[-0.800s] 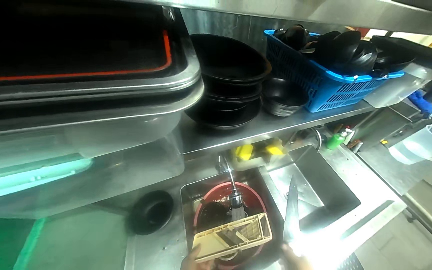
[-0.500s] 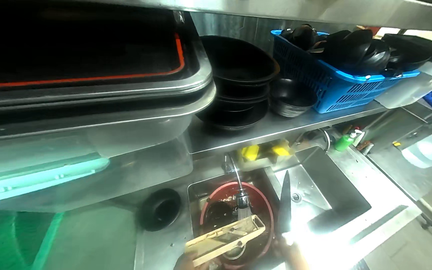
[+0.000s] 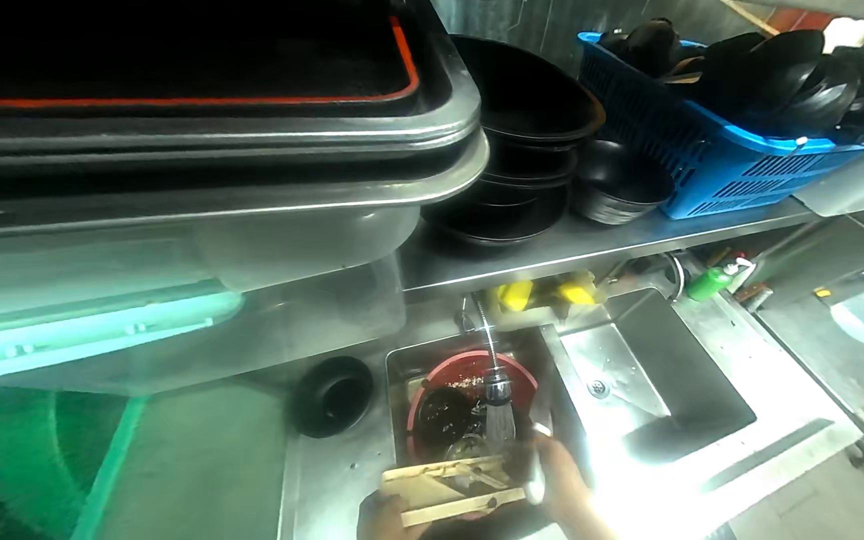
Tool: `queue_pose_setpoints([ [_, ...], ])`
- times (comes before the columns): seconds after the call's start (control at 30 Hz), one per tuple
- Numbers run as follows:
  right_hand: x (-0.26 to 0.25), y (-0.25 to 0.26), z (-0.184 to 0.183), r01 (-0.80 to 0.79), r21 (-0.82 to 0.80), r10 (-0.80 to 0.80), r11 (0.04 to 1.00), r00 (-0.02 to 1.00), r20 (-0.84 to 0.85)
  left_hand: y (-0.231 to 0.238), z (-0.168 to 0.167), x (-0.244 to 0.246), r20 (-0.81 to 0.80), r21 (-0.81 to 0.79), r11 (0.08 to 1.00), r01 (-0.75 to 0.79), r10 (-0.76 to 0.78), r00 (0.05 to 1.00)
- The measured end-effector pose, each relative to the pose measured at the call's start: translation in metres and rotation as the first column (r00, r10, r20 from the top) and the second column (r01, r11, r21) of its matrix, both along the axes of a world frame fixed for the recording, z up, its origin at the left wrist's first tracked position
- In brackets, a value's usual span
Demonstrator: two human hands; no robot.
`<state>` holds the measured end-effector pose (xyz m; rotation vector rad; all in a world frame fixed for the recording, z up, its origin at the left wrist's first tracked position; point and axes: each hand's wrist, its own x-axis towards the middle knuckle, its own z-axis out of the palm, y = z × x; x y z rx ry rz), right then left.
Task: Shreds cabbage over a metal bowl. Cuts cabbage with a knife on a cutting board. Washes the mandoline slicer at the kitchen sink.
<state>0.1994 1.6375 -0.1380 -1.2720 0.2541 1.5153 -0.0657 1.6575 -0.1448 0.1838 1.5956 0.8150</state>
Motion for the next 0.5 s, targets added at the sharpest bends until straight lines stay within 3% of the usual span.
queue_pose_setpoints([
  [0.1,-0.003,0.015,0.008,-0.019,0.055,0.013,0.998,0.995,0.095,-0.002,0.007,0.000,0.030,0.008,1.000,-0.019,0.019,0.999],
  [0.17,0.006,0.011,0.002,-0.143,0.039,0.116,0.989,0.914,0.389,-0.004,0.005,-0.008,0.070,0.013,0.998,-0.059,0.058,0.996],
  [0.23,0.025,0.000,-0.016,-0.246,-0.138,0.273,0.959,0.689,0.672,-0.005,0.003,-0.018,0.110,0.040,0.998,-0.052,0.048,0.993],
  [0.3,0.049,-0.014,-0.041,-0.284,-0.358,0.452,0.890,0.443,0.774,-0.005,-0.003,-0.029,0.160,0.057,0.998,-0.041,0.031,0.987],
  [0.33,0.056,-0.020,-0.045,-0.297,-0.427,0.516,0.854,0.378,0.769,-0.005,-0.006,-0.032,0.197,0.063,0.997,-0.039,0.026,0.980],
  [0.37,0.060,-0.025,-0.045,-0.320,-0.435,0.535,0.841,0.378,0.755,-0.003,-0.008,-0.034,0.239,0.071,0.997,-0.035,0.017,0.971],
  [0.4,0.061,-0.029,-0.042,-0.344,-0.385,0.510,0.856,0.442,0.738,-0.001,-0.010,-0.034,0.281,0.077,0.996,-0.034,0.011,0.960],
  [0.5,0.056,-0.037,-0.027,-0.329,-0.144,0.352,0.933,0.752,0.558,0.003,-0.019,-0.029,0.415,0.088,0.995,-0.056,0.015,0.910],
])
